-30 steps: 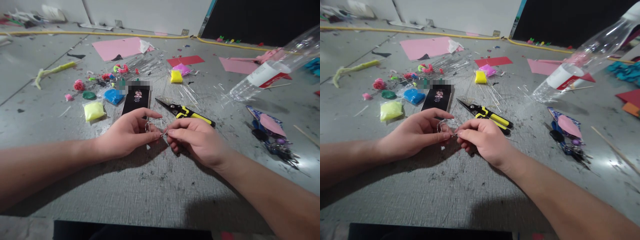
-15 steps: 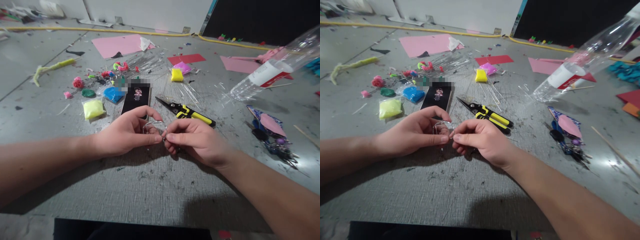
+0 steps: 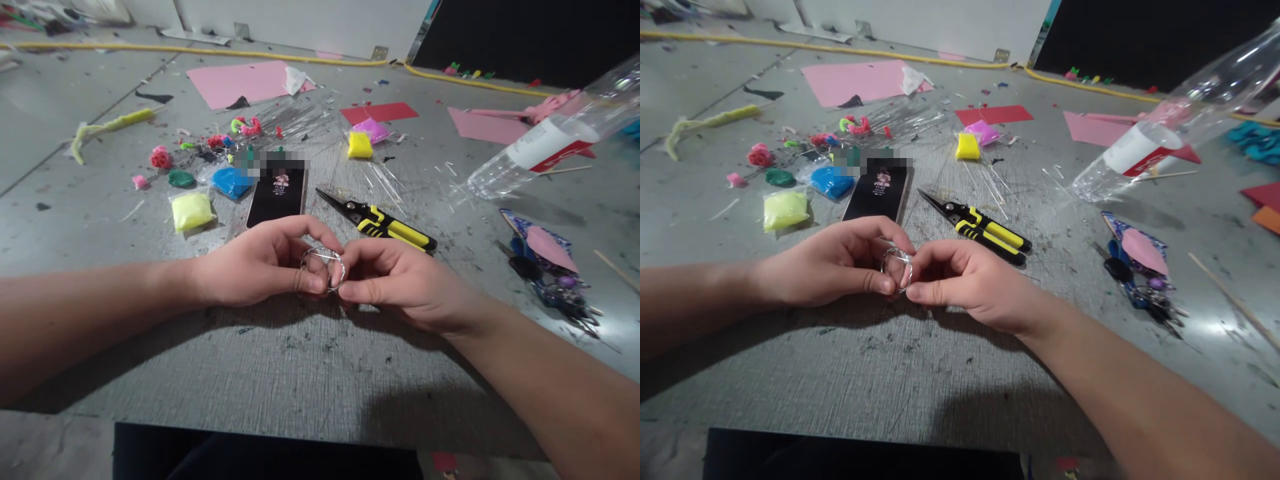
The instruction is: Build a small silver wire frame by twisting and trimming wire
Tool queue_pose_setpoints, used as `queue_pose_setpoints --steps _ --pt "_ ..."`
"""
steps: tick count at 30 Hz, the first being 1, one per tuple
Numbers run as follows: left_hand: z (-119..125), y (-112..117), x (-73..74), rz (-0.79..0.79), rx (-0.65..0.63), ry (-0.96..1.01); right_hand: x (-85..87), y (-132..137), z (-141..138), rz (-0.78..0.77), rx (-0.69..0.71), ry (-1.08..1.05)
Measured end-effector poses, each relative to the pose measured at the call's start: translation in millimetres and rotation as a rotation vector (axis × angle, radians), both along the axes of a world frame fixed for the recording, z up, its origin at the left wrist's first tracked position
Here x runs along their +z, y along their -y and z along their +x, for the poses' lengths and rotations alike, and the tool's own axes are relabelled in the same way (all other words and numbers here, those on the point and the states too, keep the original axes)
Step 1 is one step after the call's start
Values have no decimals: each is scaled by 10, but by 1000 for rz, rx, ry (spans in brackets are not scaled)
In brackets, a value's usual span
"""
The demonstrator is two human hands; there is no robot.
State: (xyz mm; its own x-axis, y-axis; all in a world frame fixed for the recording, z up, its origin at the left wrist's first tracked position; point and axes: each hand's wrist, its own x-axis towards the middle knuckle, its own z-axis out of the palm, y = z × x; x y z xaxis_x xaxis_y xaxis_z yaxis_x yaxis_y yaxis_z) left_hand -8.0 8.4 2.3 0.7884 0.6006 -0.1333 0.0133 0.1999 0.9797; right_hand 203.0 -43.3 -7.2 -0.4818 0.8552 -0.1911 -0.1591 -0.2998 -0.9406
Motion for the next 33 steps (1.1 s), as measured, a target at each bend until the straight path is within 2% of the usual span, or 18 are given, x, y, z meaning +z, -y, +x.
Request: queue_pose_setpoints --steps 6,11,16,23,27,33 --pt "7 -6 7 35 -43 -10 -22 -21 -44 -8 -36 13" --pt "4 -17 -23 57 51 -19 -37 -49 -35 -144 -207 56" --pt "16 10 -41 106 174 -72 -53 -24 -63 -122 -374 153" --pt "34 39 -39 132 239 -91 -73 25 -50 -64 -345 195" --pt "39 31 -41 157 226 -131 -87 19 -52 -36 -356 202" --pt "32 23 -22 84 189 -143 -81 27 -57 33 -325 185"
